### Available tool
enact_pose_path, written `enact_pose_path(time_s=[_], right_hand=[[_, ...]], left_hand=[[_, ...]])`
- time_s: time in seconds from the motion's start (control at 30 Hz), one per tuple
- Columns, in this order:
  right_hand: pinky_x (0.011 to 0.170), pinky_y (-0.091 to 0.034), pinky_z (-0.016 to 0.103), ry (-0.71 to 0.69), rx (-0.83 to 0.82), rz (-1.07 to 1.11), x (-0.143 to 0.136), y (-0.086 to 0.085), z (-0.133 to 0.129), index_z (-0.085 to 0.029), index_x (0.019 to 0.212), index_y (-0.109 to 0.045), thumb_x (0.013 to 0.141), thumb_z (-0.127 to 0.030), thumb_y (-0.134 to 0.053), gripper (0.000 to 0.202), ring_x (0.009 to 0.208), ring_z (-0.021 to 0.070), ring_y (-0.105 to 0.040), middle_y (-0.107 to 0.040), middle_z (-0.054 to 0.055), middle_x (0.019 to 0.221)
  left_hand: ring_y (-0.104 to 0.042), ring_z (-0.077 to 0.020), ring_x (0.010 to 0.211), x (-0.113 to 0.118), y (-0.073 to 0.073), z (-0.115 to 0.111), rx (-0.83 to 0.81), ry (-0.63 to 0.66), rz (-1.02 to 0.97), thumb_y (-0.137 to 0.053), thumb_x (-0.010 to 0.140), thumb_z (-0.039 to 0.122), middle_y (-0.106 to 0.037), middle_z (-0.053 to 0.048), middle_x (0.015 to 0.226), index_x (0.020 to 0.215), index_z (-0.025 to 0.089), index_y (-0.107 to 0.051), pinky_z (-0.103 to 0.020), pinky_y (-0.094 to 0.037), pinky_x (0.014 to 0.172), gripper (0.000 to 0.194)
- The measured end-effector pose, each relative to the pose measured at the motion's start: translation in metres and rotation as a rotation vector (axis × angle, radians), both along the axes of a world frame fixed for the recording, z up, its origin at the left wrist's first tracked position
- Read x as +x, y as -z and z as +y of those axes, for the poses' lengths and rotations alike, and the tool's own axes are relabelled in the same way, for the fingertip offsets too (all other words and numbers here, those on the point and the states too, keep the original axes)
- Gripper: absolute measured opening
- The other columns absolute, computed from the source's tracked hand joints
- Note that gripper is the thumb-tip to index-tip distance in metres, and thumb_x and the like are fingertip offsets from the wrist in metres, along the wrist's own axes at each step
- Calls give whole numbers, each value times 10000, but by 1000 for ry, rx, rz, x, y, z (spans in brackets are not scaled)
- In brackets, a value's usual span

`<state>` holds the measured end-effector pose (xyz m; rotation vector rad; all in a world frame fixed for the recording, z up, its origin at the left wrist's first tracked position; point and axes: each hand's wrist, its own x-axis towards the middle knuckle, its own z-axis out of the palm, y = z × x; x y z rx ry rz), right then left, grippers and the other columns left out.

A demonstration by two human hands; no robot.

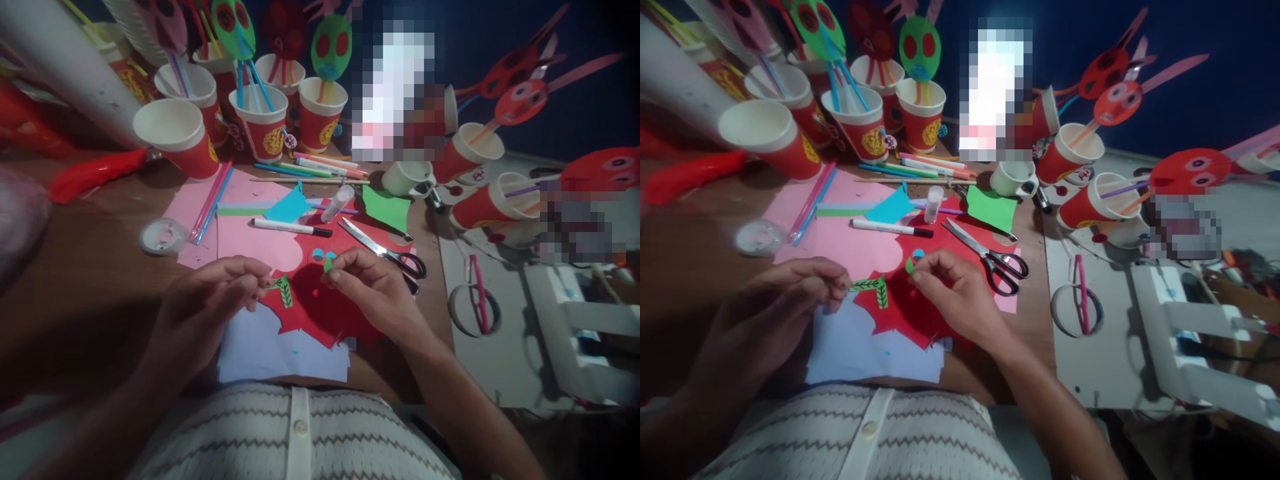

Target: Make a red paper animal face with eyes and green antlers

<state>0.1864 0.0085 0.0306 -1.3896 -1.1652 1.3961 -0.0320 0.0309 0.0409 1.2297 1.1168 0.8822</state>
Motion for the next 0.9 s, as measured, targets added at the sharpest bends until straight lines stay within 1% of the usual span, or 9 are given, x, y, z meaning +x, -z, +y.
enact_pose_path(time_s=[0.1,0.17,0.23,0.33,0.47,0.53,0.6,0.73,0.9], right_hand=[[650,-434,222,-89,50,-224,4,-2,1,-176,790,-577,833,-249,-562,86,687,108,-549,-605,-8,747],[643,-417,222,-158,93,-364,5,-4,1,-181,790,-582,842,-237,-543,86,690,112,-543,-608,-10,751],[643,-408,228,-195,132,-469,8,-5,2,-188,801,-582,851,-243,-525,94,706,123,-550,-620,-7,767],[653,-401,239,-197,150,-594,16,-6,3,-194,824,-580,861,-262,-512,103,725,137,-560,-633,3,792],[643,-386,239,-226,109,-686,30,-5,2,-201,828,-572,868,-272,-499,110,694,130,-551,-626,-5,779],[642,-382,238,-231,82,-697,36,-4,0,-203,832,-569,873,-283,-491,119,692,128,-550,-626,-7,784],[645,-382,238,-228,62,-687,39,-4,-3,-200,831,-565,879,-291,-481,132,702,129,-551,-626,-4,788],[621,-368,230,-241,80,-689,39,-5,-3,-190,818,-556,887,-267,-462,139,674,121,-534,-615,-2,762],[576,-319,217,-331,148,-823,35,-11,12,-192,826,-578,863,-223,-486,104,643,108,-512,-616,-11,745]], left_hand=[[-593,-131,717,-20,2,-2,169,38,380,-591,804,256,-681,14,826,864,258,-677,-214,-449,632,105],[-615,-153,769,-25,7,-2,300,112,518,-568,804,236,-688,5,856,862,243,-667,-233,-464,669,114],[-615,-177,840,-25,13,-2,467,214,538,-549,795,191,-687,-14,901,903,228,-655,-275,-471,744,156],[-577,-219,954,-19,17,1,675,378,559,-534,781,141,-678,-53,1003,996,207,-636,-347,-458,820,247],[-517,-257,1047,-7,15,3,811,604,682,-533,812,160,-640,-65,1139,1008,193,-634,-398,-437,846,223],[-498,-267,1069,-2,15,4,876,668,688,-533,828,172,-637,-63,1152,1011,184,-630,-404,-422,849,208],[-497,-270,1061,3,17,4,923,678,672,-535,832,168,-647,-63,1134,1014,171,-625,-407,-407,847,203],[-496,-275,1050,14,22,6,961,627,636,-534,827,149,-644,-74,1143,1015,158,-616,-417,-382,850,205],[-492,-281,1047,24,25,11,1024,652,669,-523,829,166,-635,-84,1155,1026,152,-613,-410,-393,823,217]])
